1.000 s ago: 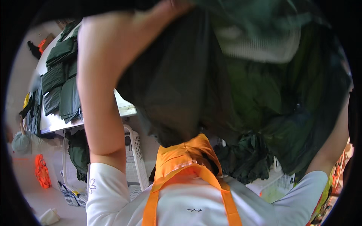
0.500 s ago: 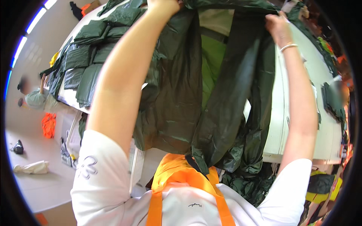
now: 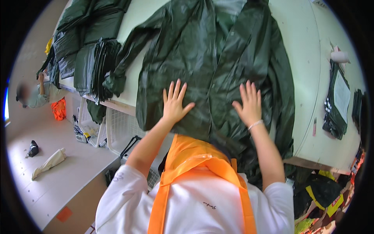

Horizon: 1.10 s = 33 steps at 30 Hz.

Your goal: The person folds a dark green jacket on a table, aligning the sleeves and body, then folds it into a compact rectangle. The folded jacket is placed into a white plastic basket. The person then picks up another jacket from the basket and begins to unfold it on the table.

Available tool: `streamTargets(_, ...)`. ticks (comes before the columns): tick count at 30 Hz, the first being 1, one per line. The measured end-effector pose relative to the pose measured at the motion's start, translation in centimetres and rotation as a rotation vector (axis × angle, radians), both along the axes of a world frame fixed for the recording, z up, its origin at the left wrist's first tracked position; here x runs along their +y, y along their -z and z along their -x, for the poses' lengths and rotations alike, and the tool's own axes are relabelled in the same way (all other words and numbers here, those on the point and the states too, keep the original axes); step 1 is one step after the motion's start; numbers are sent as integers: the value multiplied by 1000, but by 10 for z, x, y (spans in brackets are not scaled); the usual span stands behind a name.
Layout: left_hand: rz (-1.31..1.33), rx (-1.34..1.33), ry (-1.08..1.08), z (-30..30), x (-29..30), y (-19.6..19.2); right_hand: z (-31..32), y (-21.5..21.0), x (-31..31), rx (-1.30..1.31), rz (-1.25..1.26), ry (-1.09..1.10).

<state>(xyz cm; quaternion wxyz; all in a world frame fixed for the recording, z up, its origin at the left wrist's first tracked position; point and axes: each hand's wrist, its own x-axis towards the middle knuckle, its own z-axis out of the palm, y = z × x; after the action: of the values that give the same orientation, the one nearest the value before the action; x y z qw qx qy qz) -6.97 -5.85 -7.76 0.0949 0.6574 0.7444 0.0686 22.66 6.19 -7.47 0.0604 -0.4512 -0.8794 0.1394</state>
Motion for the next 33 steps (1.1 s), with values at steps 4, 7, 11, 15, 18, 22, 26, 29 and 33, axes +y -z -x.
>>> streamTargets(4, -139, -56, 79, 13, 55, 9, 4, -9, 51, -90, -234, 72)
streamTargets(7, -259, -212, 86, 18, 49, 4, 58, -60, 11, 234, -96, 37)
streamTargets(11, -221, -306, 176, 2, 2, -15, 124, -47, -128, 408, 452, -19)
streamTargets(15, -162, -326, 179, 22, -29, 6, 134, -45, -157, 138, 214, 170)
streamTargets(18, -185, -347, 240, 33, -33, 7, 94, -9, -165, 332, 71, 43)
streamTargets(22, -290, -428, 169, 40, -39, 2, 16, -43, -143, 622, 266, 939)
streamTargets(26, 114, -1004, -135, 36, -68, -17, -134, -68, -134, 1327, 132, 1383)
streamTargets(29, 577, -1688, -606, 6, -78, -23, -151, -105, -129, 1349, -2, 1395)
streamTargets(33, 554, -2029, -952, -20, -63, -14, -130, -90, -132, 1266, 99, 1245)
